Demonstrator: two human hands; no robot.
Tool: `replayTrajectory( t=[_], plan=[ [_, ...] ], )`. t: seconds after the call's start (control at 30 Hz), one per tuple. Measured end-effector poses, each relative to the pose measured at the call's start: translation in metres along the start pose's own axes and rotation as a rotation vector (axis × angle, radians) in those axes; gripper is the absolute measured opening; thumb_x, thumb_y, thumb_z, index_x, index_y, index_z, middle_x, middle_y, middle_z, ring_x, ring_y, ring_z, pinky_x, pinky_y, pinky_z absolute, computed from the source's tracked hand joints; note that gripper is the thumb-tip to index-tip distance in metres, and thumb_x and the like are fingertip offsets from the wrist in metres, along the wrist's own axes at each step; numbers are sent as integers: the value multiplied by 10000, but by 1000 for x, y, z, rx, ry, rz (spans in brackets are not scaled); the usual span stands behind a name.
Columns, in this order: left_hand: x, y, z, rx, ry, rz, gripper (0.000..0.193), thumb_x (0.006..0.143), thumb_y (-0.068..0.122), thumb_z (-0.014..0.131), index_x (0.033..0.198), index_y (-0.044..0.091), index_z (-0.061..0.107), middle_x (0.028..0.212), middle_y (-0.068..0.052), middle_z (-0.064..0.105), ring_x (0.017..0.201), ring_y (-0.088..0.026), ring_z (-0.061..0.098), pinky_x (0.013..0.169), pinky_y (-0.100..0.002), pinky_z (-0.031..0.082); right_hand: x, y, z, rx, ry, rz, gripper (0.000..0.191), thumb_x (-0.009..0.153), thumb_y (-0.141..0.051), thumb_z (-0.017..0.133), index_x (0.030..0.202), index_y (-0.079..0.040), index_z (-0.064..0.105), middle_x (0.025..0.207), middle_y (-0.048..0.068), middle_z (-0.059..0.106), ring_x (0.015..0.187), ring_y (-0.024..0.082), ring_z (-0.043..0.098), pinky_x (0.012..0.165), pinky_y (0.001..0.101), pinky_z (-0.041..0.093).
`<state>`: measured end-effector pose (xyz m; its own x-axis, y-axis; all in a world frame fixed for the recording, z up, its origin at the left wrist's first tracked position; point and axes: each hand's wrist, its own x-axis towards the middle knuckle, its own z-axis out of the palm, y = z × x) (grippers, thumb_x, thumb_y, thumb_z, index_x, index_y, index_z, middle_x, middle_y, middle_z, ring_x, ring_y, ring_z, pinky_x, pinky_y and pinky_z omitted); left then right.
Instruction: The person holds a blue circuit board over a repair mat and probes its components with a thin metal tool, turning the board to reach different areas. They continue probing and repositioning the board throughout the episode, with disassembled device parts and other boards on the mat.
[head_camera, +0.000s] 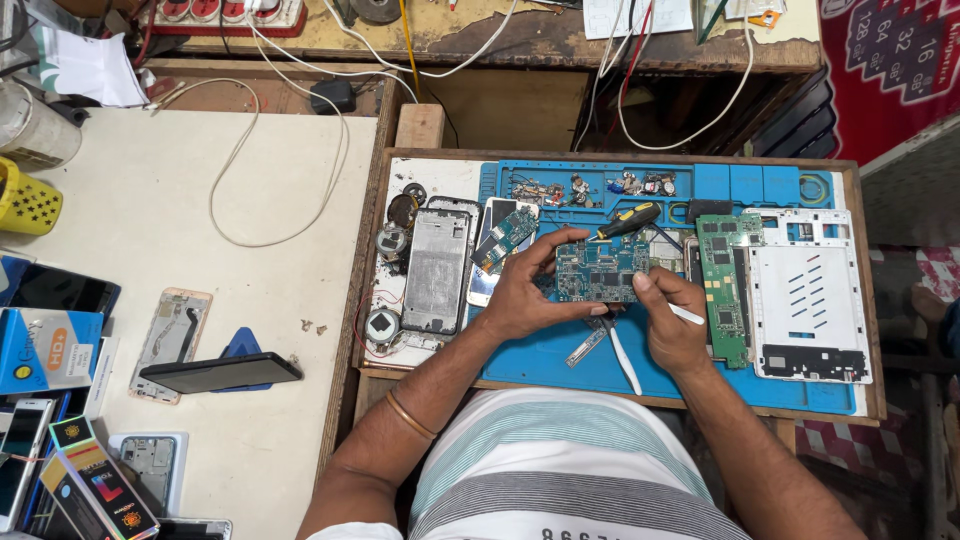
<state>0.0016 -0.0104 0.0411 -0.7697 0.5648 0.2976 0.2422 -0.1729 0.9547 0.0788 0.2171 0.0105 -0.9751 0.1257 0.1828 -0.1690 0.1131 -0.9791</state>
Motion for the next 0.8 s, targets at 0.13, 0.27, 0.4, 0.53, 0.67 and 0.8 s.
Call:
replayTrajectory(
  t=[0.13, 0.27, 0.4, 0.53, 0.67, 0.8],
  plan=[
    [1, 2, 0, 14, 2, 12, 835, 752, 185, 948, 1449, 66, 503, 1256, -111, 720, 1169, -189, 722, 1060, -345, 607, 1, -1, 1, 0, -3, -9, 433, 1082, -306, 572, 731, -54, 598, 663, -29, 484, 647, 43, 380, 591, 241, 322],
    [-1, -1, -1, 75, 9, -6, 838, 732, 227, 960, 1426, 69, 517, 1208, -104, 737, 1120, -175, 738, 1002, -327, 620, 1, -5, 2, -11, -8, -29, 434, 1092, -297, 569, 732, -57, 590, 676, -29, 499, 664, 40, 394, 609, 239, 334],
    [0, 0, -2, 105, 13, 32, 836, 726, 268, 966, 1403, 72, 515, 1211, -92, 719, 1106, -163, 737, 980, -311, 626, 2, -7, 3, 33, -15, -29, 402, 1090, -280, 570, 761, -52, 599, 706, -24, 534, 681, 40, 412, 619, 240, 343],
    [1, 4, -1, 145, 22, 41, 831, 710, 272, 974, 1383, 71, 529, 1209, -92, 713, 1101, -163, 732, 970, -312, 627, 2, -5, 3, 20, -9, -28, 404, 1094, -272, 571, 757, -51, 602, 697, -24, 526, 670, 40, 403, 610, 240, 335],
    [-1, -3, -2, 169, 23, 29, 826, 698, 274, 980, 1372, 72, 546, 1192, -87, 720, 1089, -159, 732, 967, -317, 631, 1, -2, 2, 41, -17, -12, 393, 1079, -267, 567, 752, -53, 607, 685, -28, 527, 657, 37, 399, 596, 241, 332],
    [-4, -11, -3, 143, 17, 6, 820, 700, 283, 968, 1379, 81, 554, 1186, -69, 730, 1078, -149, 738, 961, -317, 636, 2, -1, 2, 95, -39, 11, 357, 1106, -263, 573, 866, -12, 656, 791, 17, 603, 750, 53, 485, 692, 233, 401]
  ],
)
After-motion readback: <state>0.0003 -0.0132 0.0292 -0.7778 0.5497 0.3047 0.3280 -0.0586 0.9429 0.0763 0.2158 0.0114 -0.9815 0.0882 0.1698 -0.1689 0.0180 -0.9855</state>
